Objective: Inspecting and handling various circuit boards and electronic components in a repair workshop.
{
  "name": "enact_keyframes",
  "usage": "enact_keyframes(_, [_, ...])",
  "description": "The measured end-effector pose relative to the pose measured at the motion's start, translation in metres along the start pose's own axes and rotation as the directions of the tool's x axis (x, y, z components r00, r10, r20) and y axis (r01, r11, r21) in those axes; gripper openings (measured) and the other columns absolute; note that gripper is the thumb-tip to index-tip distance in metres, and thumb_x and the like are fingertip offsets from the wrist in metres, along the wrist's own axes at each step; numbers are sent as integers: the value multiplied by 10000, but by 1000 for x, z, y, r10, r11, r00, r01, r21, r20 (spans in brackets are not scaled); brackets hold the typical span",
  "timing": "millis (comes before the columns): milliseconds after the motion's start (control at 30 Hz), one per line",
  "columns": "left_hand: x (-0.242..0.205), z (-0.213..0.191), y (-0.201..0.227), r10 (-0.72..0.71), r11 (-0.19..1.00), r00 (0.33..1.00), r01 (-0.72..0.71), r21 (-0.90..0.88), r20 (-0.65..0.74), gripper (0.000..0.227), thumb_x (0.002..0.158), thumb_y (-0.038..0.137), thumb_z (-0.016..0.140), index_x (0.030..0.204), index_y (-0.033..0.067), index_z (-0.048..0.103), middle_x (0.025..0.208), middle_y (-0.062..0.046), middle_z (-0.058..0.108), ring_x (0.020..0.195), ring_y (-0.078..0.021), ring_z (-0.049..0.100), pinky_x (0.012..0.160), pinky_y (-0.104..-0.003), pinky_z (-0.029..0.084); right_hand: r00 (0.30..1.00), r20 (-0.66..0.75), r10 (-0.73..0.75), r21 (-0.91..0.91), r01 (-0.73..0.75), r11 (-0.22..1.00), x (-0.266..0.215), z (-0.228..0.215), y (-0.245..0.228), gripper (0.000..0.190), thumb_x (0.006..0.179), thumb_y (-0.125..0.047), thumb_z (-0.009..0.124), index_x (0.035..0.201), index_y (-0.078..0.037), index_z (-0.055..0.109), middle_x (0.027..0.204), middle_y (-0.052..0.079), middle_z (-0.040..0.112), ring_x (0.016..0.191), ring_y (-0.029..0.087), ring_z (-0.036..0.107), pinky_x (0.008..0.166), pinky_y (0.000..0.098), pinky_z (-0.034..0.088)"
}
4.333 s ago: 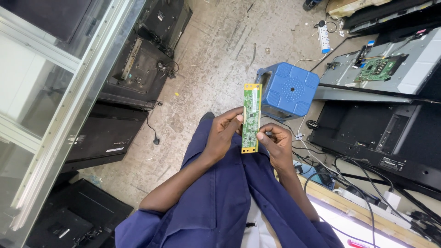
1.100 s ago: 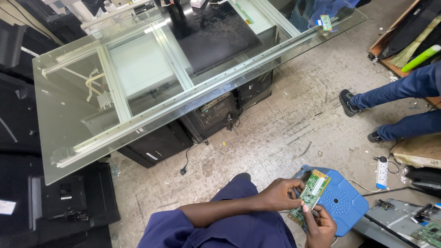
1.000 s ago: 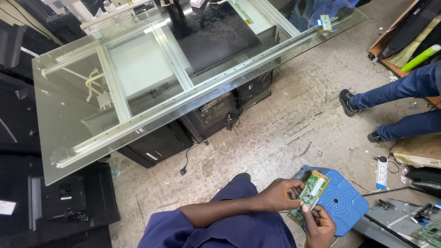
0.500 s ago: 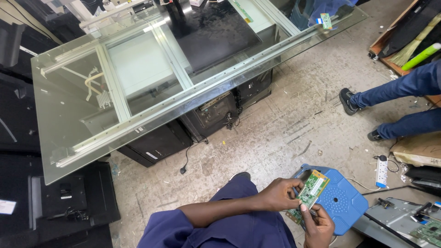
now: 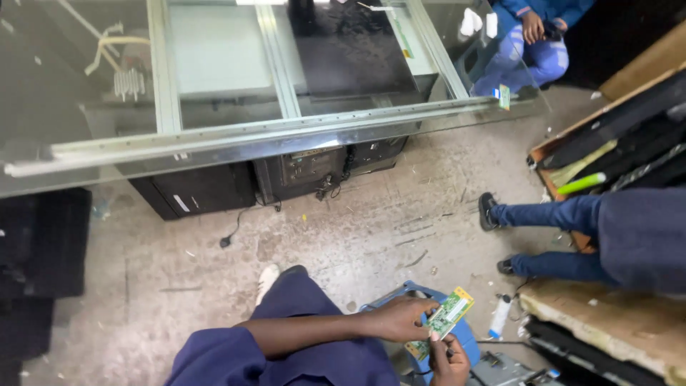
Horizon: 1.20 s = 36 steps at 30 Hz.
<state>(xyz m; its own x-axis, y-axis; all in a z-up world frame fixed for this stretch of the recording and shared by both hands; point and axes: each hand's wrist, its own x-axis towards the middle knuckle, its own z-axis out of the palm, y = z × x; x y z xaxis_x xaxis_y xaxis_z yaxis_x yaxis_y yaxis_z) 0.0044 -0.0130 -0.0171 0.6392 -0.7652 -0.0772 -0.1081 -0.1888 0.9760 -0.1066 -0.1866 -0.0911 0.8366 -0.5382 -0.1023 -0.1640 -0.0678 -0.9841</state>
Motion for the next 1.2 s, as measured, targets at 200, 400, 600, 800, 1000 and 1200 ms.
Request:
enact_keyframes(200, [-24,-11,-9,-9,996,991,-3,-92,-131,838,802,345,516,1532,127,164,1507,-173,322,1457,-370,205,1082,-448,277,974,121,193,9,-195,981,49,-13,32,135,841,-167,700,835,-40,653,450,-16,349,363,43,282,333,218,192])
enact_keyframes(400, [-61,-33,4,-73,975,957,10,-220,-280,757,769,272,542,1472,139,293,1332,-121,455,1048,-318,512,798,-411,391,923,254,290,-176,-251,952,86,-8,41,98,861,-136,669,844,-43,642,432,27,303,329,84,269,331,250,180])
enact_keyframes(600, [-95,-36,-3,-69,973,934,-15,-231,-350,686,815,307,545,1441,128,328,1253,-95,491,1063,-284,545,727,-383,401,894,301,333,-184,-288,940,91,29,40,77,875,-112,673,885,-49,631,466,32,349,380,81,309,403,252,208])
enact_keyframes(800, [-107,-34,-1,-118,970,934,36,-239,-338,615,868,375,538,1408,138,364,1267,-78,520,1084,-240,564,771,-372,438,880,272,389,-257,-323,911,62,52,0,168,899,-177,678,869,-28,607,457,38,241,365,107,206,391,300,184])
enact_keyframes(1000, [-93,-29,-4,-100,976,948,36,-214,-301,585,869,328,540,1399,132,388,1251,-76,529,1086,-240,580,783,-387,450,912,209,351,-227,-304,925,26,60,-36,252,896,-214,693,772,-41,558,466,30,222,398,111,188,429,305,165])
enact_keyframes(1200, [-69,-19,-4,-113,986,962,78,-147,-247,595,850,378,543,1373,129,406,1276,-101,512,1077,-254,580,785,-391,440,921,173,350,-205,-314,927,16,46,-37,314,902,-228,695,715,-71,497,522,55,204,441,157,204,465,371,198])
